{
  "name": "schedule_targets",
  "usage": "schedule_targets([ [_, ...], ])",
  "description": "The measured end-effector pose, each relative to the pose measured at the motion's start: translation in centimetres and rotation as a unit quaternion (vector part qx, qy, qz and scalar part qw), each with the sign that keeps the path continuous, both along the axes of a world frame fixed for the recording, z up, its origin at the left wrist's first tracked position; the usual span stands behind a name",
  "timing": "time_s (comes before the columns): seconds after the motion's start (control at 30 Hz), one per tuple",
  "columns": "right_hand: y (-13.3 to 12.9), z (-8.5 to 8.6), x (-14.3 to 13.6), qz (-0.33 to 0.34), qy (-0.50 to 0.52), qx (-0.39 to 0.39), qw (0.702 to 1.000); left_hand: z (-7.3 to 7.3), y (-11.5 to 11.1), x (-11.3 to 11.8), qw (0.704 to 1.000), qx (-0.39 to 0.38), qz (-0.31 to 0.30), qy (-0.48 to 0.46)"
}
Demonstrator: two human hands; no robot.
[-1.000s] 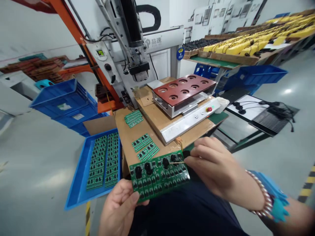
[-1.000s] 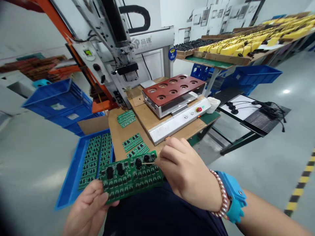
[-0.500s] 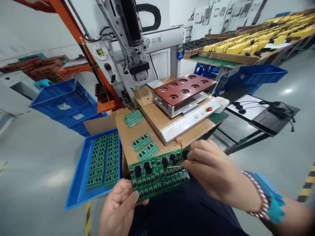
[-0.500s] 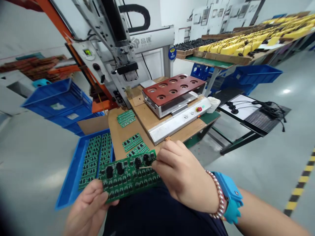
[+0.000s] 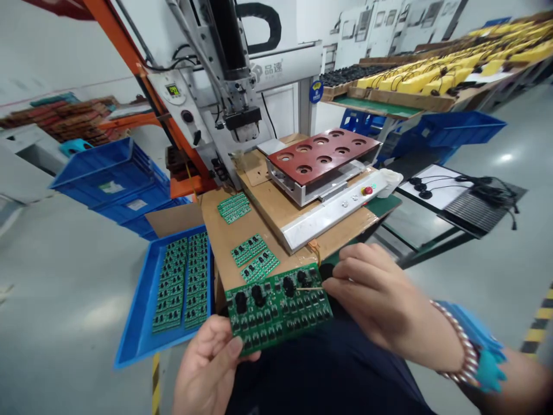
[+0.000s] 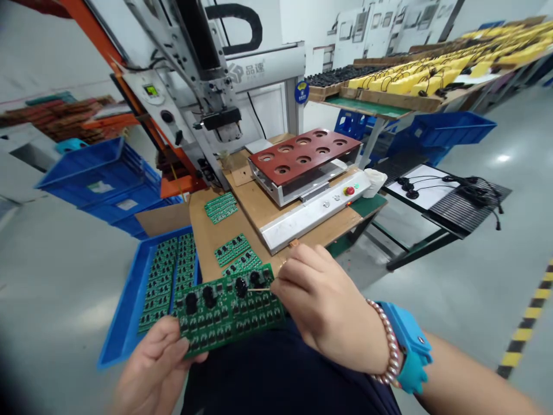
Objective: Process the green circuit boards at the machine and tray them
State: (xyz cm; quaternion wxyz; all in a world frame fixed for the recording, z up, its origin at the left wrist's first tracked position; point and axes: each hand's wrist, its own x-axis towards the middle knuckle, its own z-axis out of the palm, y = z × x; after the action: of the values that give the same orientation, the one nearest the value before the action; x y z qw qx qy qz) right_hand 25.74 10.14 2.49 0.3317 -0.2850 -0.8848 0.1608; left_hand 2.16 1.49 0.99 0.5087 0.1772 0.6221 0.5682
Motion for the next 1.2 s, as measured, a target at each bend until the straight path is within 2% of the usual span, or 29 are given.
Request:
schedule_targets([
  [0.57, -0.18, 0.17, 0.06, 0.016, -0.017, -0.022, 0.999, -0.01, 0.04, -0.1, 1.0, 0.009, -0.013, 0.007],
  [0.8, -0.07, -0.06, 0.16, -0.003, 0.002, -0.003, 1.0, -0.31, -0.07, -0.3, 1.0, 0.002, -0.016, 0.008],
  [1.2, -0.18, 0.24, 0.12, 0.013, -0.015, -0.005, 1.0, 0.14, 0.04, 0.08, 1.0, 0.011, -0.01, 0.016],
])
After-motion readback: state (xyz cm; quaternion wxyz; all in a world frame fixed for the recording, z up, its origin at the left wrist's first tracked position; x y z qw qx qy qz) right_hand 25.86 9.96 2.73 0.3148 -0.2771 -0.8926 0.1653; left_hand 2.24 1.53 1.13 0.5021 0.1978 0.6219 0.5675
